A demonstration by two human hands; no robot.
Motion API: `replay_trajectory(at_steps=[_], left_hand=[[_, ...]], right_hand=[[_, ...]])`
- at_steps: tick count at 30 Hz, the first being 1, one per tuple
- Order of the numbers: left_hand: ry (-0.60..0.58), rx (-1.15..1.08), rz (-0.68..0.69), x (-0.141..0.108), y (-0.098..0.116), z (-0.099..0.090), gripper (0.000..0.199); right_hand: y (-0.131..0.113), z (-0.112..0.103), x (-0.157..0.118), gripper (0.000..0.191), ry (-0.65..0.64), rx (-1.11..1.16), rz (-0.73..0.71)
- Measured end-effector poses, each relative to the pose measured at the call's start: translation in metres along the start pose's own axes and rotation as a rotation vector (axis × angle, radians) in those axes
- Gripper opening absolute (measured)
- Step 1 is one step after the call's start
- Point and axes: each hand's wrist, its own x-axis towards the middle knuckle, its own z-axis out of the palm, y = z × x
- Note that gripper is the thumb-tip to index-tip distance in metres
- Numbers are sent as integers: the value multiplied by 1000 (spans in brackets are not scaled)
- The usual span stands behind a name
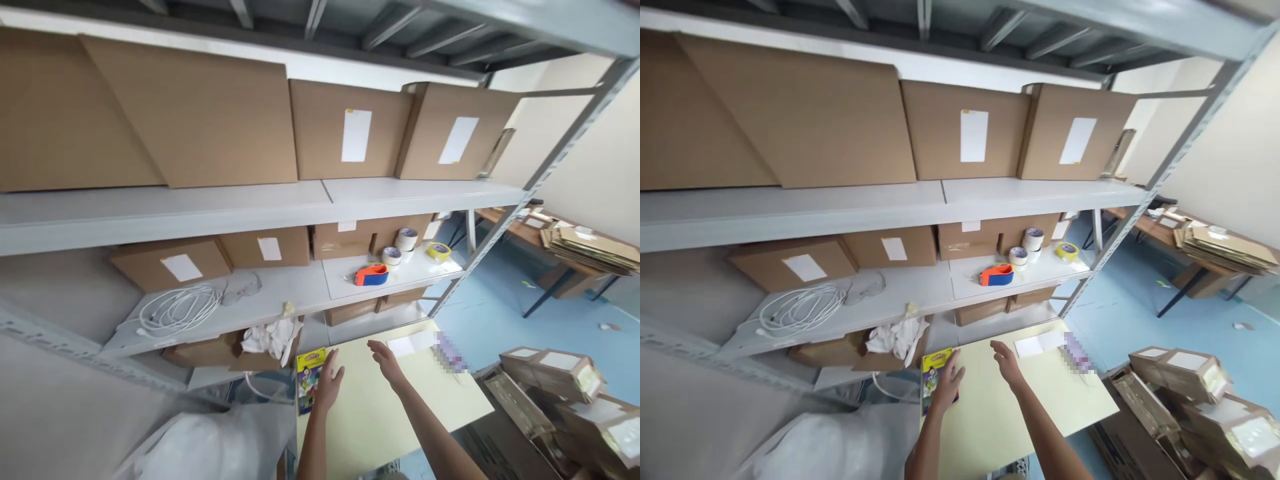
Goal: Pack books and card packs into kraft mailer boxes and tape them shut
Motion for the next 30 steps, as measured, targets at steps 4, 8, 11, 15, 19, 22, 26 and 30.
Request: replay_trajectory(at_steps=[4, 8, 11, 15, 19, 22, 26, 30], left_hand=[[-90, 74, 59, 28, 53, 43, 67], [-113, 124, 128, 51, 97, 77, 66], [-124, 173, 140, 56, 119, 91, 66], [-62, 203, 118, 44, 128, 94, 66], [14, 187, 67, 22, 127, 85, 66], [47, 172, 33, 8, 130, 74, 66], [77, 167, 27, -5, 138, 58, 68], [97, 155, 52, -17, 135, 37, 66]], right_hand=[[-37, -38, 28, 47, 19, 9, -133], [-85, -60, 65, 50, -7, -84, -210], [-129, -65, 105, 63, -57, -229, -320], [-179, -63, 164, 72, -100, -518, -531], [-196, -58, 198, 66, -107, -692, -489], [-195, -57, 203, 53, -85, -714, -467], [-198, -54, 193, 46, -85, -761, -449], [-194, -43, 162, 45, -61, -800, -490]])
